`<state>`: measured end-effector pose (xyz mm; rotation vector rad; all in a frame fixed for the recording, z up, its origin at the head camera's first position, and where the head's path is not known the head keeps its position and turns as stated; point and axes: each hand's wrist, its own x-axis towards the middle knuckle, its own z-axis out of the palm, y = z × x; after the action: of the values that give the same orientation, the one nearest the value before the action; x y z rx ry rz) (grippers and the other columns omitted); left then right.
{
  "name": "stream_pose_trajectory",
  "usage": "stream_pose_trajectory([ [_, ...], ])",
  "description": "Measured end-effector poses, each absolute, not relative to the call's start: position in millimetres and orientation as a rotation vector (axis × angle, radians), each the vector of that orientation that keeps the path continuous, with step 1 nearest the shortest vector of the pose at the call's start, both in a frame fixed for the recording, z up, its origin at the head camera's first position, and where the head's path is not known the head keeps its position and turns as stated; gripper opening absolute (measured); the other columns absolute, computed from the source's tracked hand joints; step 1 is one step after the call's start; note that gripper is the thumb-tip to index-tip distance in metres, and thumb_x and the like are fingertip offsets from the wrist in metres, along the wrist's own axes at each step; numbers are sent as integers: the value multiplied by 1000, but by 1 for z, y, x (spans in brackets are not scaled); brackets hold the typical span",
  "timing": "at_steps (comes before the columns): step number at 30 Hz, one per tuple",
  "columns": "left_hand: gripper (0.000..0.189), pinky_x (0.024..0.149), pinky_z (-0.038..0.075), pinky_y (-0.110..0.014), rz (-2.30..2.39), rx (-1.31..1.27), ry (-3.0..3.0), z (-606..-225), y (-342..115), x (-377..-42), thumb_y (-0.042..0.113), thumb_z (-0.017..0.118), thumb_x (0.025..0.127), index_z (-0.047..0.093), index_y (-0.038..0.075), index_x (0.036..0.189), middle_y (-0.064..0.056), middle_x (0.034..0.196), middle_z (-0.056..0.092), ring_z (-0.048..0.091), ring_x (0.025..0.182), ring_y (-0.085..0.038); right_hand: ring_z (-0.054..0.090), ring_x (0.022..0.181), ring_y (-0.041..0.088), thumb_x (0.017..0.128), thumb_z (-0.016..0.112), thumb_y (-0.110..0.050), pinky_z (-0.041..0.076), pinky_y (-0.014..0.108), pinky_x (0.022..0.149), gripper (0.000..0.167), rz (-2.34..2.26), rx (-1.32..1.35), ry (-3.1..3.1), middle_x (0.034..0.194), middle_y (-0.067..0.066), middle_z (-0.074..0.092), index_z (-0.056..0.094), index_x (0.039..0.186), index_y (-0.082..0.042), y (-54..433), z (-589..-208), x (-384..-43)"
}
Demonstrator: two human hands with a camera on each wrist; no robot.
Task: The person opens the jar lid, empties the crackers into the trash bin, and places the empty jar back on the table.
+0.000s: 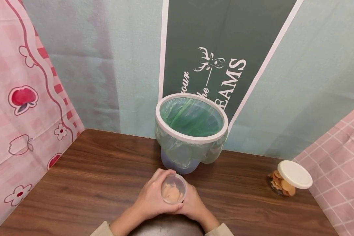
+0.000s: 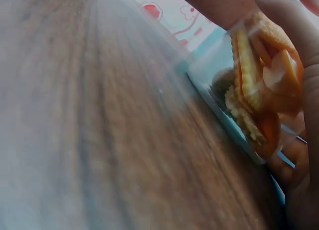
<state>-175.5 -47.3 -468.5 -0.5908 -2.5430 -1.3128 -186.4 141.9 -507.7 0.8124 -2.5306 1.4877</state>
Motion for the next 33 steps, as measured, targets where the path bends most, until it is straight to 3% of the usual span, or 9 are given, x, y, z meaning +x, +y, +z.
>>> stream_pose_trajectory([
  [17,87,82,51,-28,-1312,-515,-2564,-468,-44,-175,50,95,52,56,39,129,21,116,54,61,98,-4,61,121,12,55,99,-30,50,30,104,108,1458,804,-2537,138,4,62,45,148,-19,141,-509,-186],
  [24,89,87,53,-29,-1289,-663,-2533,-467,-50,-179,52,94,54,55,37,132,21,119,56,61,103,-2,58,124,11,56,98,-18,45,26,108,105,1744,894,-2477,139,6,60,45,147,-20,146,-507,-189],
  [33,85,94,53,-30,-1295,-885,-2519,-465,-58,-185,54,92,59,56,31,132,19,122,57,59,112,-3,58,123,13,57,98,-21,45,26,107,105,1688,1004,-2467,137,5,60,43,147,-18,147,-507,-190],
])
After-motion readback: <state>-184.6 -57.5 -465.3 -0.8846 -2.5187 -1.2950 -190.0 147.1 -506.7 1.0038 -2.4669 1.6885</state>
